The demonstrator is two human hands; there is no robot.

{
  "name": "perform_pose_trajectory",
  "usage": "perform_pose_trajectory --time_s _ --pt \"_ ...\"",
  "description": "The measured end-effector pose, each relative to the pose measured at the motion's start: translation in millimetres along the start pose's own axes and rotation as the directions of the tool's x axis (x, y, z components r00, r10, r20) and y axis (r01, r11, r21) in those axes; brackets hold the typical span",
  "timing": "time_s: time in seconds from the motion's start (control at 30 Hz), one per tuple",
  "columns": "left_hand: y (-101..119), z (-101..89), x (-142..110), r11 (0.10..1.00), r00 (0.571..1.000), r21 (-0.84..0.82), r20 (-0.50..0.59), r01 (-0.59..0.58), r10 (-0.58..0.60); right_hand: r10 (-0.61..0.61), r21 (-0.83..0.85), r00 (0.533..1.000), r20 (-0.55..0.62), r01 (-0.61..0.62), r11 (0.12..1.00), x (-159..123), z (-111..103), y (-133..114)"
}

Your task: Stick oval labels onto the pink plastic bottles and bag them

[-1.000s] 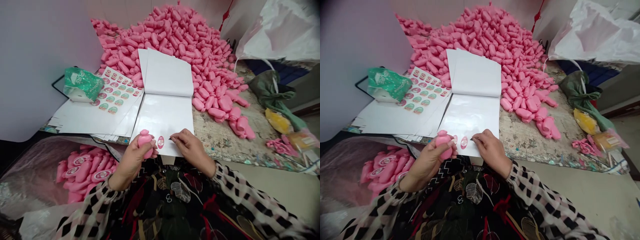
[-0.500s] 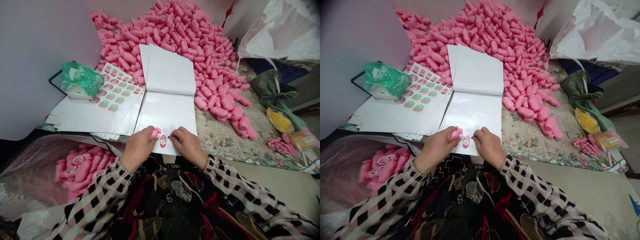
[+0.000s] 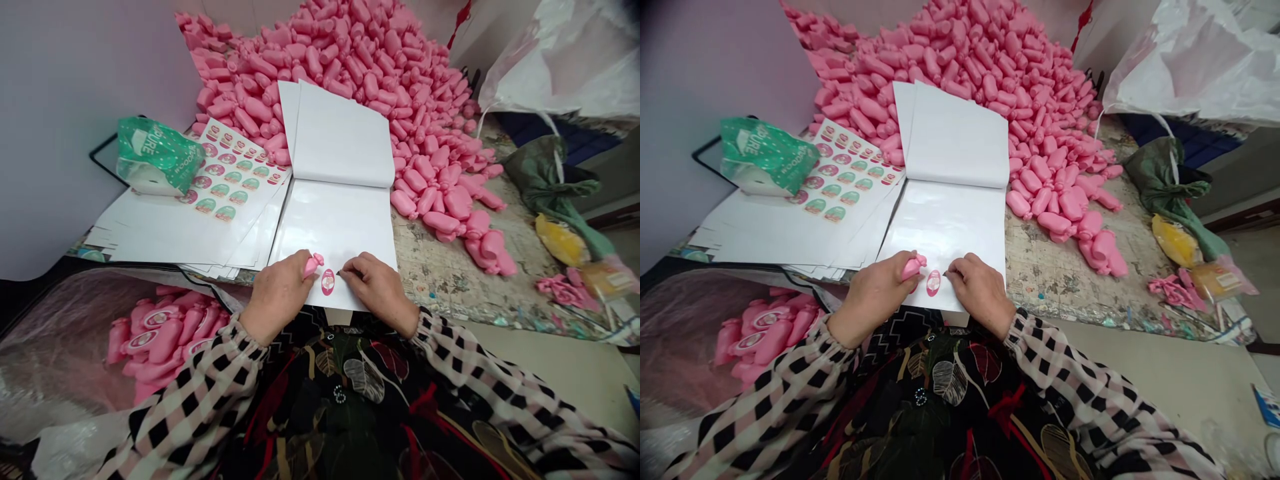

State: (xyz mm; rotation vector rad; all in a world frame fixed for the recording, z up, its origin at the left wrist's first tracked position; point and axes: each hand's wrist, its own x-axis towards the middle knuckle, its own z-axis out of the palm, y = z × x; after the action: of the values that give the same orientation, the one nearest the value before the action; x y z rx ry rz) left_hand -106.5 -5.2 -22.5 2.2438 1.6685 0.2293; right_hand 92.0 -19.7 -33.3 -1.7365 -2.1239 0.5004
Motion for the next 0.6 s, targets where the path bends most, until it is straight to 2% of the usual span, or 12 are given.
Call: perform_pose_trajectory --time_s 0.17,0.3,0.43,0.6 --pt "-0.1 -0.8 0.1 1.0 1.0 0.0 0.007 0.012 -0.012 -0.013 -0.04 0.999 0.051 0.015 0.999 2.7 -7.7 -2.2" --pt "0.1 -0.6 0.0 1.0 1.0 -0.006 0.009 0.007 -0.007 -0.01 -0.005 0.996 0.084 0.01 1.0 2.4 -7.5 -1.8" --pt "0.1 0.4 0.3 1.0 1.0 0.013 -0.007 -0.012 0.012 0.075 0.073 0.995 0.063 -0.079 0.994 -1.4 -0.3 -5.4" --pt "0.1 -4.1 -1.0 0.999 0.999 -0.019 -0.008 -0.044 0.044 0.169 0.075 0.986 0.001 -0.169 0.983 -6.6 5.5 -11.8"
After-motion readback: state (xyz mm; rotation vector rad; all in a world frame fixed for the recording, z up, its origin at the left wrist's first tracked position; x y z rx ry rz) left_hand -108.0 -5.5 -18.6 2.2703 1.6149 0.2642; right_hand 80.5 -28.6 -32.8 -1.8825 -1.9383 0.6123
